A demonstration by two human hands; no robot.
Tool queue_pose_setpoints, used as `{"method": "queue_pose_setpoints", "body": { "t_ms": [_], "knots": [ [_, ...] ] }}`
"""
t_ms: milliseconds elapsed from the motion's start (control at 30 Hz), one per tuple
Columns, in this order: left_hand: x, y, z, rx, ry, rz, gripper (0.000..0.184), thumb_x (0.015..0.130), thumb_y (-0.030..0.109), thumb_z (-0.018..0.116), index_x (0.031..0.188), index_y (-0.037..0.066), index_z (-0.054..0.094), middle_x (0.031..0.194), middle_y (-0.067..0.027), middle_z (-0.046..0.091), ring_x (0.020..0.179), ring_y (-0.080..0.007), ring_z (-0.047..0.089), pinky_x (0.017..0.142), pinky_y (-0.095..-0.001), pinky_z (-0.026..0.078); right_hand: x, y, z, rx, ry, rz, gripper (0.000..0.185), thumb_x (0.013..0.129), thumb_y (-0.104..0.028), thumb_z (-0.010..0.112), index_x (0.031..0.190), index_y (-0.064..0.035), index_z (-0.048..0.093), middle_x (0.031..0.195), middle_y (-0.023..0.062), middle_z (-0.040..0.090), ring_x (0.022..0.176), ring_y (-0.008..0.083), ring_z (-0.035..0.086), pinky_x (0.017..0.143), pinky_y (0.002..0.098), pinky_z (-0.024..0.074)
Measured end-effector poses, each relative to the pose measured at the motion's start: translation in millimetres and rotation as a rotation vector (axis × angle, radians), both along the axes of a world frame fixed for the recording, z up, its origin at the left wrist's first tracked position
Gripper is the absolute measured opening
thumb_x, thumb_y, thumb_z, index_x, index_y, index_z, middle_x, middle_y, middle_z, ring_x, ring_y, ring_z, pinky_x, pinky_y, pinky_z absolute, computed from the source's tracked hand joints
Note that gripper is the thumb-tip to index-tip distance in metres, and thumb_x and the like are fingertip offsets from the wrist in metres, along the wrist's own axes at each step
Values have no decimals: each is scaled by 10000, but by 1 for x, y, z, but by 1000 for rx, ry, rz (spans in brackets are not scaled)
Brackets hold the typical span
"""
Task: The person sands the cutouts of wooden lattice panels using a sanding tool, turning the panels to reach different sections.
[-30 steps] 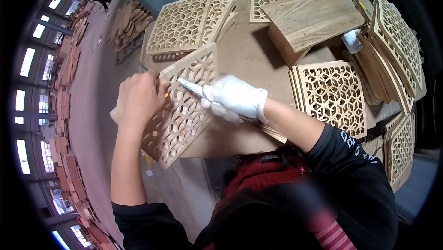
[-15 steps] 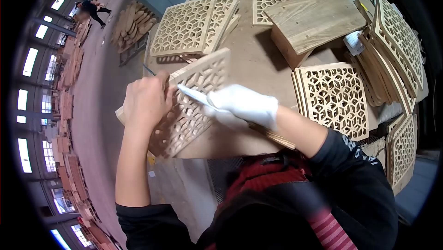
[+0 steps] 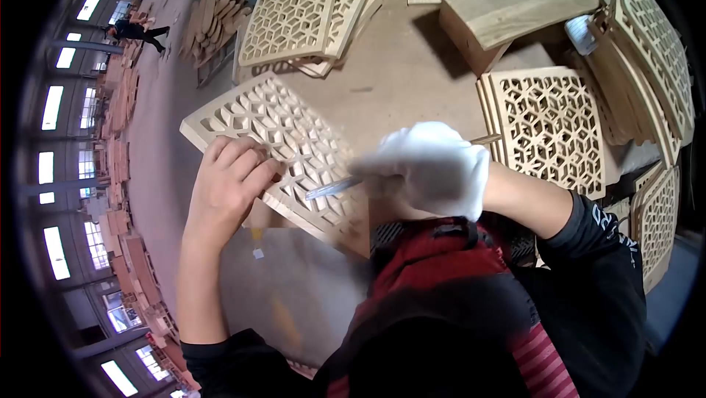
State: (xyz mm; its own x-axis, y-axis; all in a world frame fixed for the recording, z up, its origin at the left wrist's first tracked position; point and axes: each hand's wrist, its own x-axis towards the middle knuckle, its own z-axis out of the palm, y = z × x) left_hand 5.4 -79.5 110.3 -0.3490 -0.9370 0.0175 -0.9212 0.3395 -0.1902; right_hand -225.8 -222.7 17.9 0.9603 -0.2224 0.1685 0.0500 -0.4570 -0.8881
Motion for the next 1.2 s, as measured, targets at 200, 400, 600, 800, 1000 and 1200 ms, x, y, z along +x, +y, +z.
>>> {"method": "queue_pose_setpoints", "body": {
  "t_ms": [200,400,600,800,1000,1200],
  "knots": [
    [-14,10,-6,-47,-103,-62,201,659,109,670,838,72,589,888,-35,618,947,-204,582,825,-390,464,11,21,-20,-231,46,-142,92,804,-98,556,787,-75,644,692,136,610,683,317,614,672,410,486],
    [-16,12,-11,-74,-94,-75,201,638,97,663,819,67,580,895,-33,626,940,-198,588,825,-378,457,14,18,-40,-269,30,-11,343,919,-151,510,1253,-146,586,887,63,625,774,186,590,725,333,508],
    [-19,7,-9,-60,-107,-77,198,646,98,664,825,85,582,875,-24,612,910,-187,588,784,-349,443,9,17,-40,-448,-117,-37,348,876,-144,538,1217,-108,592,874,58,601,783,183,576,713,320,501],
    [-29,12,-8,-2,-142,-43,177,676,131,652,842,121,590,902,-2,605,930,-181,589,770,-333,424,26,14,-46,-391,-254,-66,159,713,-228,669,798,-98,634,746,71,628,697,260,627,597,368,492],
    [-34,12,-11,-63,-206,-116,201,701,124,635,901,113,610,759,3,498,779,-139,541,676,-280,393,24,14,4,-370,154,134,95,789,-160,578,827,-80,612,803,76,619,783,265,631,649,352,486],
    [-37,19,-6,-20,-220,-120,154,634,111,611,777,55,626,752,-16,519,766,-159,542,633,-278,399,30,33,14,-531,43,133,164,764,-236,632,766,-77,670,761,95,659,743,266,647,615,385,516]
  ]
}}
